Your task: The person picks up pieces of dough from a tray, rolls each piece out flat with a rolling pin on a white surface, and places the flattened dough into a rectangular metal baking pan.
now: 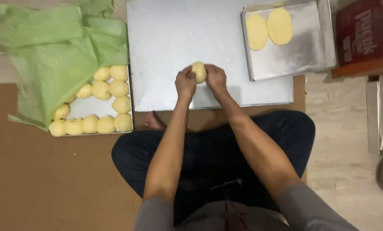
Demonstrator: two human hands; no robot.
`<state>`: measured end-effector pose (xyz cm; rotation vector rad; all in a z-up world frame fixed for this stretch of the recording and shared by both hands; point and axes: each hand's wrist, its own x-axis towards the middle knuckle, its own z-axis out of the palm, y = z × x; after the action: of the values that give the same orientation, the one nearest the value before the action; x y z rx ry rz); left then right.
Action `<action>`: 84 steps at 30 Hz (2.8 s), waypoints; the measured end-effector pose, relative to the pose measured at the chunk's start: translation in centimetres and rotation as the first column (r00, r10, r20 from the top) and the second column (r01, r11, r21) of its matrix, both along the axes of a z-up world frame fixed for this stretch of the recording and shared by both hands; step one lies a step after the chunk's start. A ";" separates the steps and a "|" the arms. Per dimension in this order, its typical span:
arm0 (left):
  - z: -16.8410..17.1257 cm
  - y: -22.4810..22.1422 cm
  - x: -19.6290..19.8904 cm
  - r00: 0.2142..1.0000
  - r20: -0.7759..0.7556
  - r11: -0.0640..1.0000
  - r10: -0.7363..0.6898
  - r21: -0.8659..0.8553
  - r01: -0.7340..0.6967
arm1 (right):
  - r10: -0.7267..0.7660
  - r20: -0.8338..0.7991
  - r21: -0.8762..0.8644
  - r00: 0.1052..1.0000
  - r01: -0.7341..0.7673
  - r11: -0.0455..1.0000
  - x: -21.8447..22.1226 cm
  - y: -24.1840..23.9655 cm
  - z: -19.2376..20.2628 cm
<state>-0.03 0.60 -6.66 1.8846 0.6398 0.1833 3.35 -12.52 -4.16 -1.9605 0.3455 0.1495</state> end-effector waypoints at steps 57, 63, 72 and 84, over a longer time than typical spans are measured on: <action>10.5 -1.1 -3.7 0.915 0.128 0.800 -0.382 0.541 0.258 | -0.175 0.684 -0.592 0.708 0.679 0.434 -28.0 -56.8 7.1; 21.9 4.5 -4.0 0.802 0.429 0.696 -0.415 0.718 -0.024 | 0.436 0.556 -0.666 0.707 0.066 0.743 -15.7 -33.1 17.7; 7.5 7.7 -1.5 0.782 -0.230 0.378 -0.579 0.774 0.507 | 0.786 0.273 -0.679 0.555 -0.468 0.566 0.3 -6.8 8.0; 4.3 4.0 0.9 0.898 -0.324 0.488 -0.298 0.757 0.435 | 0.740 0.293 -0.830 0.605 -0.224 0.512 3.6 -3.7 1.0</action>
<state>0.84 4.60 -2.37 2.9401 0.1989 0.0454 7.00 -16.18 -3.12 -2.7199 -0.8176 -0.3332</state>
